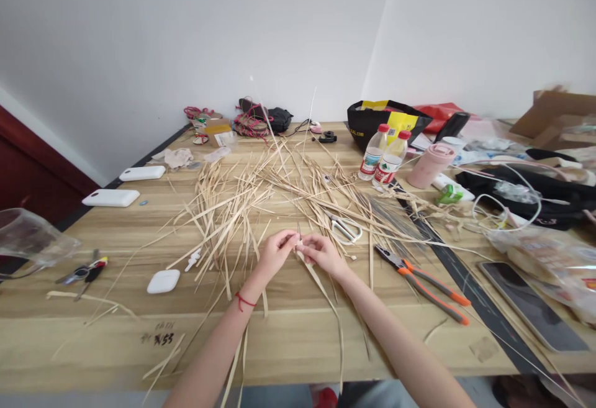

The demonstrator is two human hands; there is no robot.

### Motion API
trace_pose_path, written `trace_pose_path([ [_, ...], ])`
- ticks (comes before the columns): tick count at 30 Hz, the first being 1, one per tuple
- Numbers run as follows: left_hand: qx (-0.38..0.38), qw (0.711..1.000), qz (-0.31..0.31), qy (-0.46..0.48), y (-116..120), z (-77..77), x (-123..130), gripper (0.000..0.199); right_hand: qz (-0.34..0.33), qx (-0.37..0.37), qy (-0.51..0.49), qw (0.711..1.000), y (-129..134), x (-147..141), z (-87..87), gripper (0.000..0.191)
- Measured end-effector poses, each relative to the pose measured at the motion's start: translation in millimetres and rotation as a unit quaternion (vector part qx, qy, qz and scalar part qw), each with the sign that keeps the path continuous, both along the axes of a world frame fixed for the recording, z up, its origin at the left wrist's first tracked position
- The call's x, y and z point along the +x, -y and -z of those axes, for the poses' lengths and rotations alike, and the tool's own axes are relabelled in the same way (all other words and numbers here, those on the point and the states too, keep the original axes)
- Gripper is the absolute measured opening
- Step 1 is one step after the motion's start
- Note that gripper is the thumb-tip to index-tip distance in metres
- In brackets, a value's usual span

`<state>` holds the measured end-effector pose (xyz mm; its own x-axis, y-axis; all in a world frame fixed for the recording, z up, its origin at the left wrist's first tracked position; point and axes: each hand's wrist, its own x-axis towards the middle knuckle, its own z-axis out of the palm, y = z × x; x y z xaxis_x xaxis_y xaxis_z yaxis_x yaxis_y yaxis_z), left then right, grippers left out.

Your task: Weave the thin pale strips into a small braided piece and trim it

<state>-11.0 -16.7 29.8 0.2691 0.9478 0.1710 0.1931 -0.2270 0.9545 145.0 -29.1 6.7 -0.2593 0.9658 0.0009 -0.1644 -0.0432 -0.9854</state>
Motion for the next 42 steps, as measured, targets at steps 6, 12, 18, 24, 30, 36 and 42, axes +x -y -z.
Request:
trace_pose_path([
  [6, -0.020, 0.999, -0.023, 0.026, -1.8, 4.5, 0.9, 0.025, -0.080, -0.022, -0.021, 0.996, -0.1, 2.3, -2.8, 0.034],
  [12, -0.023, 0.998, -0.041, 0.031, 1.0, 9.4, 3.9, 0.028, -0.075, 0.000, -0.016, 0.997, 0.6, 0.2, -3.7, 0.034],
  [18, -0.004, 0.999, -0.042, 0.035, 1.3, 10.8, 4.7, 0.029, -0.021, 0.026, -0.008, 0.999, -0.1, -3.0, 3.3, 0.035],
  [24, 0.027, 0.999, -0.021, -0.010, 4.9, 1.3, 3.9, 0.024, 0.037, 0.067, -0.029, 0.997, 0.6, -5.5, 2.8, 0.035],
  [30, 0.057, 0.996, -0.021, -0.069, 2.0, 2.0, 0.8, 0.016, 0.036, 0.112, -0.021, 0.993, 1.1, -4.1, 3.3, 0.034],
  [36, 0.080, 0.991, -0.016, -0.105, -2.9, 8.2, -3.0, 0.014, 0.022, 0.103, -0.007, 0.994, 1.1, -1.5, 4.4, 0.033],
  [42, 0.103, 0.987, -0.017, -0.126, -2.5, 9.4, -2.6, 0.013, 0.061, 0.098, 0.053, 0.992, -1.1, 0.6, 8.8, 0.024],
])
